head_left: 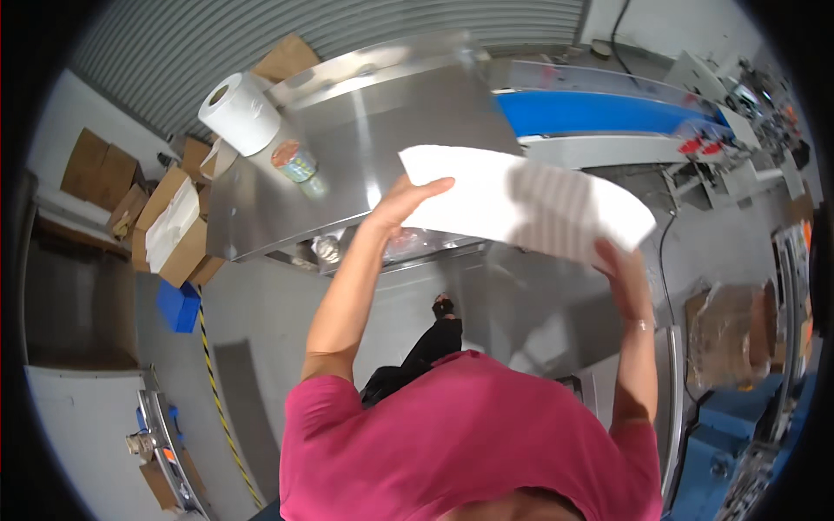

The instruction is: The operator picks up stacks of napkins from a conveyor belt and loads them into a packaging machine.

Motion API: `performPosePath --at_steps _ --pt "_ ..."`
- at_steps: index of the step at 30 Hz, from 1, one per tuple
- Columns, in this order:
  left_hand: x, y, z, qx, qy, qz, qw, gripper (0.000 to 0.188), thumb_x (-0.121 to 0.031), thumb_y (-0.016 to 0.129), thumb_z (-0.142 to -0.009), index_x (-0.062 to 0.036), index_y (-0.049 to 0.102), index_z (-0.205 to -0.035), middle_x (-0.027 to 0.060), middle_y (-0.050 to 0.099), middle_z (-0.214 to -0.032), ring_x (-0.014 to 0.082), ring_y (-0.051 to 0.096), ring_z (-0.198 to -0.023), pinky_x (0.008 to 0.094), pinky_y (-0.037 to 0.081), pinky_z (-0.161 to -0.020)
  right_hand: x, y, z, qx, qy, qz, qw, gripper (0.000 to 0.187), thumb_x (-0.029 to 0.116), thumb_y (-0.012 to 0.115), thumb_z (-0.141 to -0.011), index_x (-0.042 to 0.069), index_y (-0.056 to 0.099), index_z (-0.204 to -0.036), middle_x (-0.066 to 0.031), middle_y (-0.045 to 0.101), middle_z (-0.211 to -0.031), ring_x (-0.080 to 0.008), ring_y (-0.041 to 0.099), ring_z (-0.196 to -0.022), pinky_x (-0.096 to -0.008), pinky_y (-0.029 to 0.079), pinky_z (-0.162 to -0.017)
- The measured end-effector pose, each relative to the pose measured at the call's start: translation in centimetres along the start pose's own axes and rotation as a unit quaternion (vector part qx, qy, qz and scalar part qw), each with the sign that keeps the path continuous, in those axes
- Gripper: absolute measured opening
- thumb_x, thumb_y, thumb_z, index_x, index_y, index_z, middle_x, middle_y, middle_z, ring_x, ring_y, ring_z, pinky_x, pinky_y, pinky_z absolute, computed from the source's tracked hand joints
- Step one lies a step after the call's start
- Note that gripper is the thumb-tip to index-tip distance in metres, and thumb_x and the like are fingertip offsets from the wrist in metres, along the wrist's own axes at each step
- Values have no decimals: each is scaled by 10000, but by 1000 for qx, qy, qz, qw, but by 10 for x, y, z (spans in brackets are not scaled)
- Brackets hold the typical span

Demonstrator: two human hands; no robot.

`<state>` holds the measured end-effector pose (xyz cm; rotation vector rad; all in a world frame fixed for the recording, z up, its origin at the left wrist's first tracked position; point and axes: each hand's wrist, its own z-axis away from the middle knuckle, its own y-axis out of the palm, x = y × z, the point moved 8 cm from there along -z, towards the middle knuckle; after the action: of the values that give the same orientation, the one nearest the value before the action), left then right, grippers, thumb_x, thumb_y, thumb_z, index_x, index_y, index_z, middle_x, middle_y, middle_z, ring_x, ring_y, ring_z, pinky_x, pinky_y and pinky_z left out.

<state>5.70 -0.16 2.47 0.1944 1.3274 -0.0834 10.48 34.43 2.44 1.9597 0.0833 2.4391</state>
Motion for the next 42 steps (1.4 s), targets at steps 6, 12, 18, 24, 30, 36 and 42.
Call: performPosePath --at_steps 6,12,18,24,30,36,42 --pt "2 -166 -43 -114 -56 -69 989 865 -535 695 -745 25 419 -1344 159 445 -1380 265 386 -1298 371 290 -1068 11 170 -155 199 -15 -2 980 555 262 683 -797 19 501 -1261 -52 592 -1101 -152 562 -986 -275 465 -818" --pt "16 -263 -70 -206 -126 -235 942 777 -530 695 -743 -3 497 -1278 179 593 -1167 267 563 -1086 360 422 -932 6 238 -215 170 121 190 959 612 306 747 -743 77 504 -1256 -61 573 -1132 -162 552 -1009 -303 461 -845" --pt "-38 -361 0 -604 64 -471 639 431 -352 565 -885 -13 607 -1148 206 634 -1091 308 609 -1016 398 455 -902 -22 245 -250 234 68 65 968 618 246 746 -770 65 460 -1288 -60 575 -1142 -166 551 -1020 -310 454 -885" --pt "83 -392 -32 -356 -61 58 931 494 -466 525 -920 -94 558 -1244 47 611 -1151 143 572 -1019 301 439 -834 -14 247 -253 269 -20 84 959 578 199 734 -791 59 459 -1280 -57 574 -1141 -153 546 -1025 -303 436 -907" --pt "73 -333 -10 -393 -92 42 914 548 -468 498 -937 -64 492 -1308 60 579 -1217 161 556 -1092 329 449 -868 -23 224 -253 290 4 97 952 651 184 754 -776 30 407 -1305 -61 558 -1164 -155 528 -1054 -309 419 -939" --pt "44 -325 33 -590 -70 -231 771 621 -430 575 -891 63 466 -1251 206 563 -1169 301 545 -1075 413 413 -945 -24 188 -259 300 21 107 948 762 333 743 -781 0 346 -1340 -125 534 -1194 -208 507 -1106 -322 412 -948" --pt "-59 -75 -52 -485 175 -328 791 427 -113 619 -884 12 486 -1270 143 491 -1300 234 461 -1198 360 365 -1006 -30 143 -271 327 141 141 924 787 575 541 -860 -11 347 -1348 -124 512 -1194 -235 509 -1099 -363 437 -908"
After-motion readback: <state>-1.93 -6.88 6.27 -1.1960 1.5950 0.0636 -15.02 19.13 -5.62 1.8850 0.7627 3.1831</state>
